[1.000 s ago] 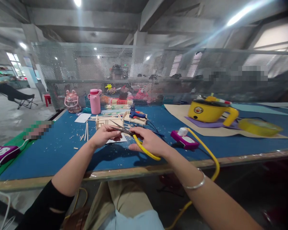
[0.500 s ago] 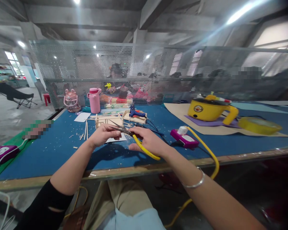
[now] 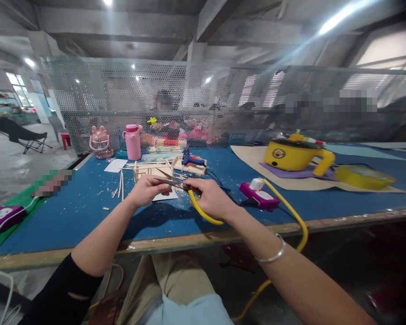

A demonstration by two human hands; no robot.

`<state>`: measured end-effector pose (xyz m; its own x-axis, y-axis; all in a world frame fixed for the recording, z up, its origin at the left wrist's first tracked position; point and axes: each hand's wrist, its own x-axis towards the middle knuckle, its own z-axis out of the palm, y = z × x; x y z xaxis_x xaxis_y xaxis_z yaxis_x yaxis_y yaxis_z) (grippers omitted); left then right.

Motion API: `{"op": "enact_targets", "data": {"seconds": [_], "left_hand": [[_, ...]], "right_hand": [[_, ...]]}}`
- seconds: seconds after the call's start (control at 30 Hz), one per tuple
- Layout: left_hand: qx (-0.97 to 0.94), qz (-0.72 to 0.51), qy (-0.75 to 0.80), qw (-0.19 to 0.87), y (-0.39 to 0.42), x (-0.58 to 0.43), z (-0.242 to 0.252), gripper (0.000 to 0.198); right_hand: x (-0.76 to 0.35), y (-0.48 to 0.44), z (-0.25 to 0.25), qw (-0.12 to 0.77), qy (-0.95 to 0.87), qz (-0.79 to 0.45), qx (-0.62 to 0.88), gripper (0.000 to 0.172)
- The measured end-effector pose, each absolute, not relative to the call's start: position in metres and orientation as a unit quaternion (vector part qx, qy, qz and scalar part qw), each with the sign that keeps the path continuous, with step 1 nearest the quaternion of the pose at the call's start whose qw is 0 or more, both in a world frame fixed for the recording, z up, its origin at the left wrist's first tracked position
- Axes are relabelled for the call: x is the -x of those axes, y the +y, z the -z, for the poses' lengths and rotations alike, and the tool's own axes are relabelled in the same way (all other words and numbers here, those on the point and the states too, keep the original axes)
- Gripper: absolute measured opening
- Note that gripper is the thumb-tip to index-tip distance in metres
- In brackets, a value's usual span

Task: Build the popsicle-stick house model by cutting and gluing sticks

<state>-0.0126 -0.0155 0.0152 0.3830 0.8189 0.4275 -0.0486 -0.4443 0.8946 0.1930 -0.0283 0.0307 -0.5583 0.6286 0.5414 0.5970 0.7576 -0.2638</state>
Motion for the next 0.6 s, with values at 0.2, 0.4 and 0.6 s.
{"op": "enact_targets", "data": {"seconds": [0.2, 0.4, 0.6], "left_hand": [[-0.708, -0.474, 0.302, 0.427, -0.0135, 0.0111, -0.013, 0.024], [-0.7, -0.474, 0.314, 0.432, -0.0118, 0.0124, -0.0113, 0.022], [-0.697, -0.476, 0.304, 0.442, -0.0145, 0.0124, -0.0156, 0.017]], "right_hand": [[-0.1926, -0.028, -0.0296, 0.303, -0.872, -0.082, 0.377, 0.033], [-0.1927, -0.0259, -0.0287, 0.258, -0.878, -0.11, 0.388, 0.039], [-0.1961, -0.0224, -0.0311, 0.258, -0.896, -0.026, 0.361, 0.046]]}}
